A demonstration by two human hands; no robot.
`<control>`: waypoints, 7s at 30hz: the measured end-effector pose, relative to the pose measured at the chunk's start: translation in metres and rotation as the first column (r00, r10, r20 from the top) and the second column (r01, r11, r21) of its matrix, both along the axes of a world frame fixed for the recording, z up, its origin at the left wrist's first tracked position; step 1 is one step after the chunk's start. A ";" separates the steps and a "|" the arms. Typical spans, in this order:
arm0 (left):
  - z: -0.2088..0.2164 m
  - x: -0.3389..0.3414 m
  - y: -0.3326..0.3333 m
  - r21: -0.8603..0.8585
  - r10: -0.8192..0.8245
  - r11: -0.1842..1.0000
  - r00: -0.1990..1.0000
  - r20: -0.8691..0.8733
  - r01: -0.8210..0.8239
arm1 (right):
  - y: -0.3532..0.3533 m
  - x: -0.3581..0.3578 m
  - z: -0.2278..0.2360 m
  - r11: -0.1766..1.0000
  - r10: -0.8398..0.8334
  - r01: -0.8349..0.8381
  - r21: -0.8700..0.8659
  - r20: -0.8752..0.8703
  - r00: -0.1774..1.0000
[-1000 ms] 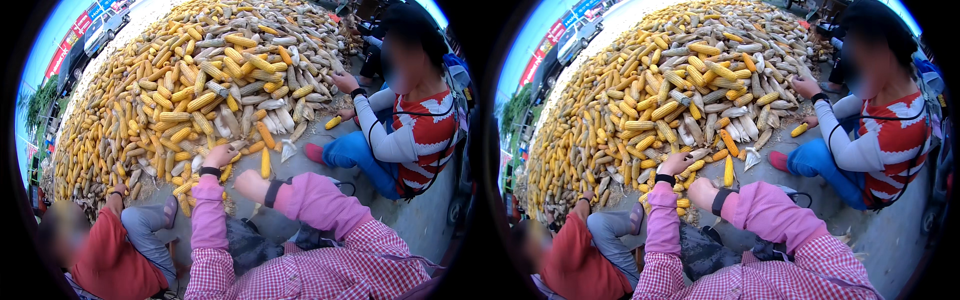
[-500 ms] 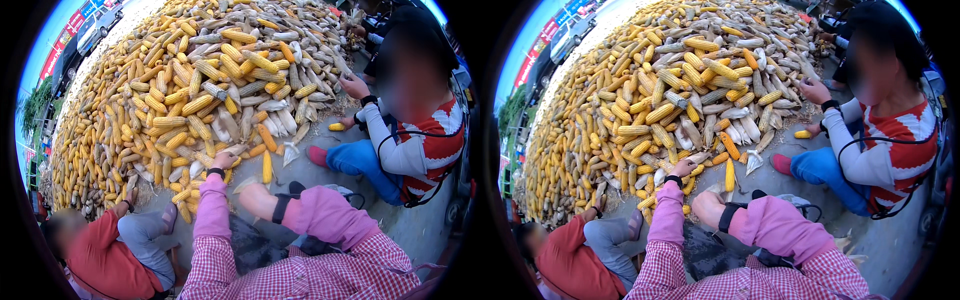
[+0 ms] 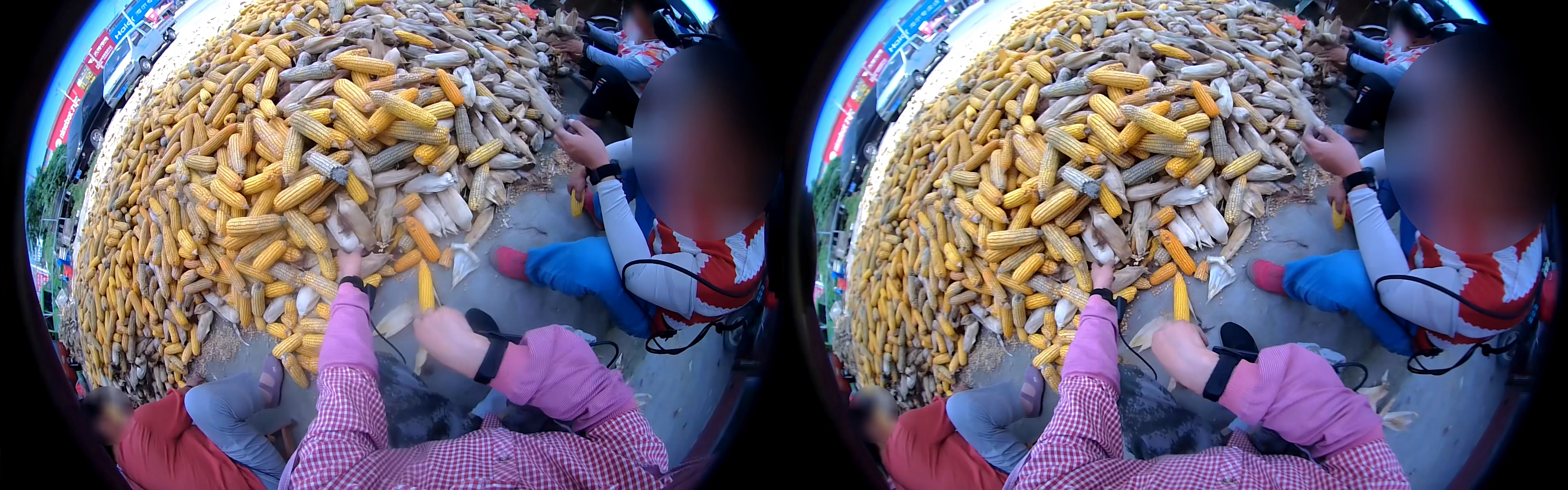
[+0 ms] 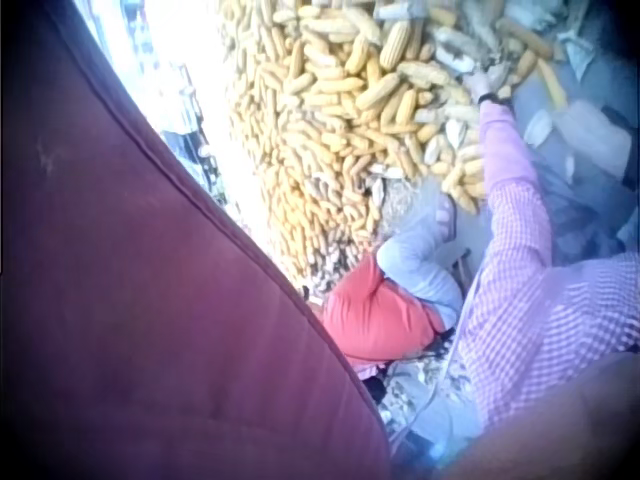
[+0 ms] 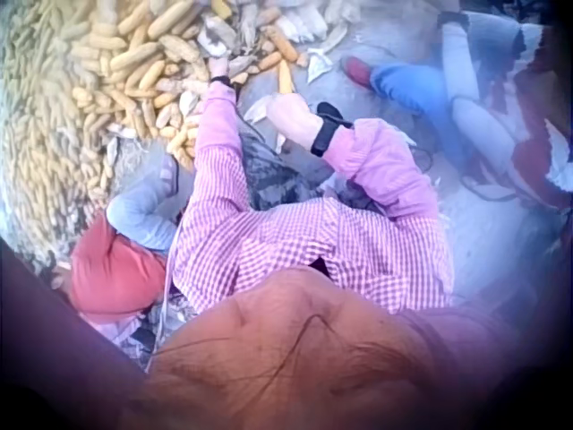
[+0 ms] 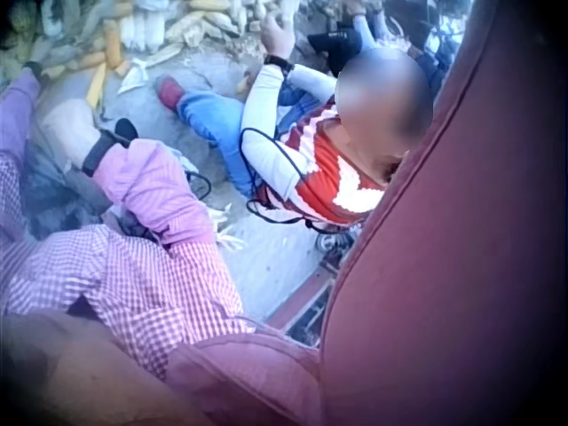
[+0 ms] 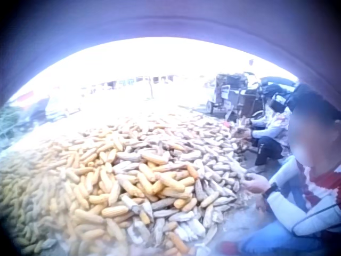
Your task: The person sits on the ground and shucks corn cobs by hand, removing husks and silk from a large pile. Shucked cobs are placed back on the pile, and husks are discarded to the side.
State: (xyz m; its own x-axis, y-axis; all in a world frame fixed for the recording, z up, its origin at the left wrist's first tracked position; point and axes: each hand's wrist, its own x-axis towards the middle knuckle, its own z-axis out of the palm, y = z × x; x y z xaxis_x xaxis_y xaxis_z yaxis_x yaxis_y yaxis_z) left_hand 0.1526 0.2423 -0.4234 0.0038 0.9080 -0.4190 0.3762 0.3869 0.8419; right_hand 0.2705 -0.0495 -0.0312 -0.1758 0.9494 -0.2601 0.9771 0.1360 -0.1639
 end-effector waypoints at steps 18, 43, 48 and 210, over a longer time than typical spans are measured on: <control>0.032 0.011 0.013 -0.480 0.505 0.849 0.610 0.611 -0.223 | -0.029 0.024 0.008 0.999 0.011 -0.010 0.052 -0.013 1.000; 0.349 -0.069 -0.182 -0.119 -0.154 0.900 0.562 0.813 0.419 | -0.043 -0.003 0.033 0.825 -0.230 0.359 0.436 -0.322 0.918; 0.387 -0.091 -0.256 0.098 -0.383 0.850 0.479 0.790 0.518 | -0.050 -0.010 0.065 0.759 -0.282 0.578 0.300 -0.649 0.707; 0.352 -0.010 -0.236 0.258 -0.218 0.965 0.694 0.686 0.048 | 0.008 0.009 -0.033 0.607 -0.283 0.604 -0.516 -0.851 -0.442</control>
State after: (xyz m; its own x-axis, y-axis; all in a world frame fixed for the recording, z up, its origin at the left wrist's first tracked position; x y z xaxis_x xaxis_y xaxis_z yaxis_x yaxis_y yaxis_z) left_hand 0.1427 0.0065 -0.0716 0.3470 0.9366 -0.0483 -0.3245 0.1682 0.9308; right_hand 0.2795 -0.0415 -0.0645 0.4789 0.8194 -0.3150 -0.4583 -0.0727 -0.8858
